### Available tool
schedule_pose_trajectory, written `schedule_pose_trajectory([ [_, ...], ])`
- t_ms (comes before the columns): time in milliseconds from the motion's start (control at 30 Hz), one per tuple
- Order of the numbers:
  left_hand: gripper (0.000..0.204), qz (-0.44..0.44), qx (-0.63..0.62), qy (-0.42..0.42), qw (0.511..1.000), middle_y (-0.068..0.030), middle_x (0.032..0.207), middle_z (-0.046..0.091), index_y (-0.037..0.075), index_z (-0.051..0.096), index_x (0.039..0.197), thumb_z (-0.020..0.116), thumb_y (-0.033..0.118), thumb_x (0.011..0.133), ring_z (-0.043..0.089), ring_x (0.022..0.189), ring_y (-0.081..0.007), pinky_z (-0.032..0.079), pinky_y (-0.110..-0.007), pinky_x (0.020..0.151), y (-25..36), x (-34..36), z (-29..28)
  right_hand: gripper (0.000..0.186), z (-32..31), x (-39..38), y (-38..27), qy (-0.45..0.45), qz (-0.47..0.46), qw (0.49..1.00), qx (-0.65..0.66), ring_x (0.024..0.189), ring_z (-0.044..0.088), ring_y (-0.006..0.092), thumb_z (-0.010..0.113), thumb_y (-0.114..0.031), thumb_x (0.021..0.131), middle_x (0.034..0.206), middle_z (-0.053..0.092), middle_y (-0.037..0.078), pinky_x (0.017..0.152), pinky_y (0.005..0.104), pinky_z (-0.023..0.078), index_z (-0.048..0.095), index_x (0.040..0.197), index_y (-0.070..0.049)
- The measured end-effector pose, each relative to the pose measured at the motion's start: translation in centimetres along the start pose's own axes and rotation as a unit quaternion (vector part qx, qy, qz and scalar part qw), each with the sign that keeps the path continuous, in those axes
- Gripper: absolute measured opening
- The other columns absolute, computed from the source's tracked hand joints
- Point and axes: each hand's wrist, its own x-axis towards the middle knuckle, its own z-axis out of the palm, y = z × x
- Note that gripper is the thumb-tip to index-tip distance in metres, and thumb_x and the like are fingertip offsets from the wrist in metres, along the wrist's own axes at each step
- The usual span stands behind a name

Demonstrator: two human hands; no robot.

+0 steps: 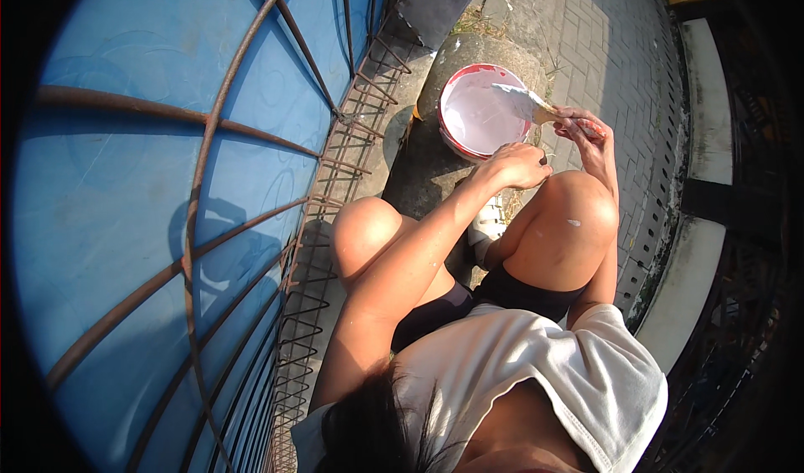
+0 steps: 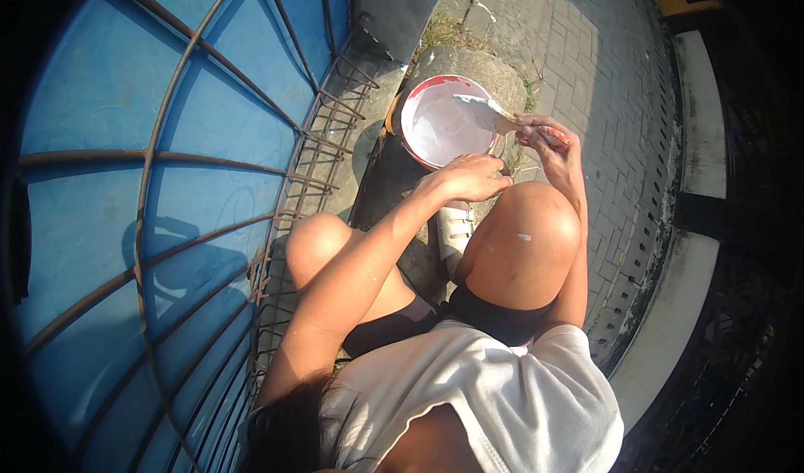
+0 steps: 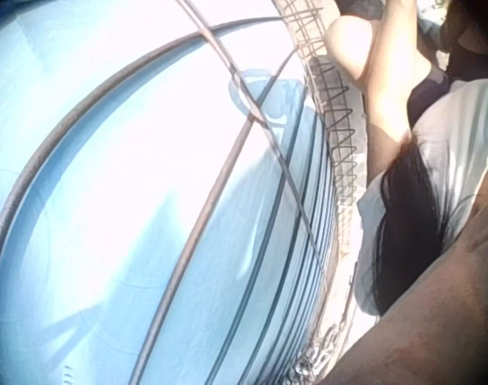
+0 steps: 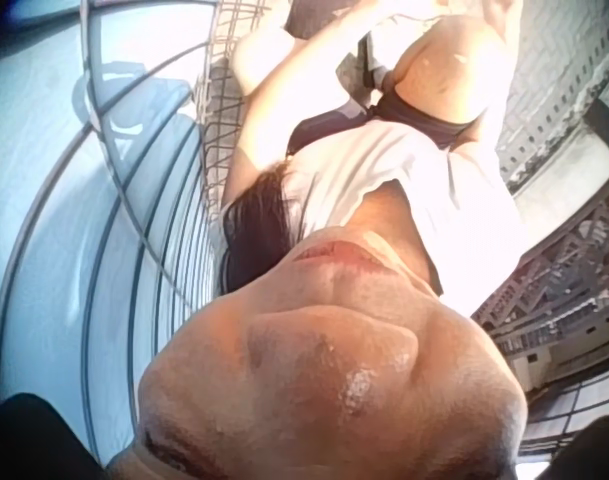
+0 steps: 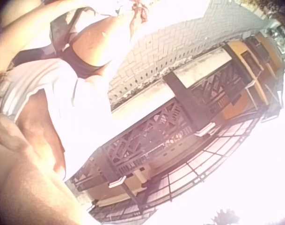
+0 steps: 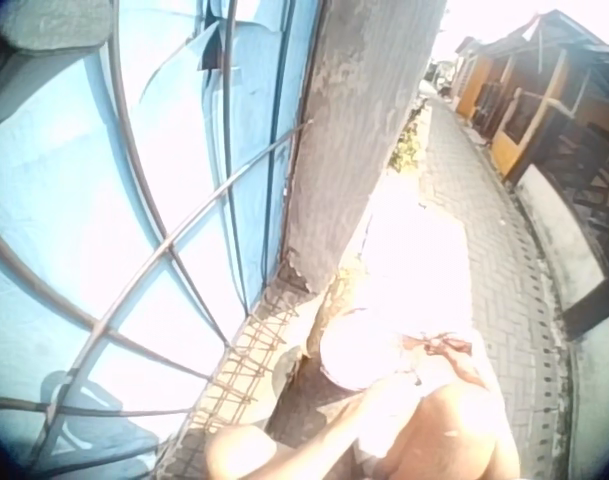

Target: The person paints the side of a concrete wall using white paint and a brush, repeatedly dipping the brush into a paint bucket and applying it to the surface.

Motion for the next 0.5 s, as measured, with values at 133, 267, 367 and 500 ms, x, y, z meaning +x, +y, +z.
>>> schedule_pose_trajectory([
  [133,0.049,-0.005,0.0,-0.01,1.0,-0.025,0.117,0.056,-0.004,0.054,0.114,0.049,0.037,0.09,0.051,0.113,-0.0373,0.039,-0.044,0.095,0.03,0.08,0.13,0.018,-0.18,-0.29,0.13,0.0,-0.005,1.0,0.009,0.087,0.062,0.0146,0.06,-0.009,0.089,0.109,0.064,0.009,0.081,0.029,0.051,0.063,0.104,0.002],
  [267,0.049,0.002,0.0,-0.013,1.0,-0.0247,0.118,0.055,-0.004,0.054,0.116,0.049,0.037,0.09,0.05,0.114,-0.0369,0.039,-0.044,0.096,0.12,0.04,0.17,0.019,-0.15,-0.4,0.03,0.0,-0.01,1.0,0.008,0.087,0.062,0.0149,0.059,-0.008,0.089,0.109,0.064,0.01,0.081,0.0289,0.051,0.063,0.104,0.002],
  [367,0.048,0.002,0.006,-0.014,1.0,-0.0247,0.118,0.055,-0.004,0.054,0.115,0.048,0.037,0.09,0.05,0.114,-0.0371,0.039,-0.044,0.096,0.14,0.1,0.2,0.019,-0.18,-0.37,-0.01,0.002,-0.014,1.0,0.01,0.087,0.061,0.0148,0.059,-0.008,0.089,0.109,0.064,0.01,0.081,0.0288,0.051,0.063,0.105,0.002],
  [500,0.046,0.009,0.003,-0.011,1.0,-0.0249,0.118,0.055,-0.005,0.055,0.113,0.048,0.035,0.09,0.051,0.113,-0.0378,0.039,-0.045,0.095,-0.28,0.38,0.5,0.019,-0.02,-0.52,-0.11,0.011,-0.01,1.0,0.001,0.088,0.061,0.0144,0.059,-0.008,0.089,0.107,0.064,0.009,0.081,0.0288,0.051,0.063,0.105,0.001],
])
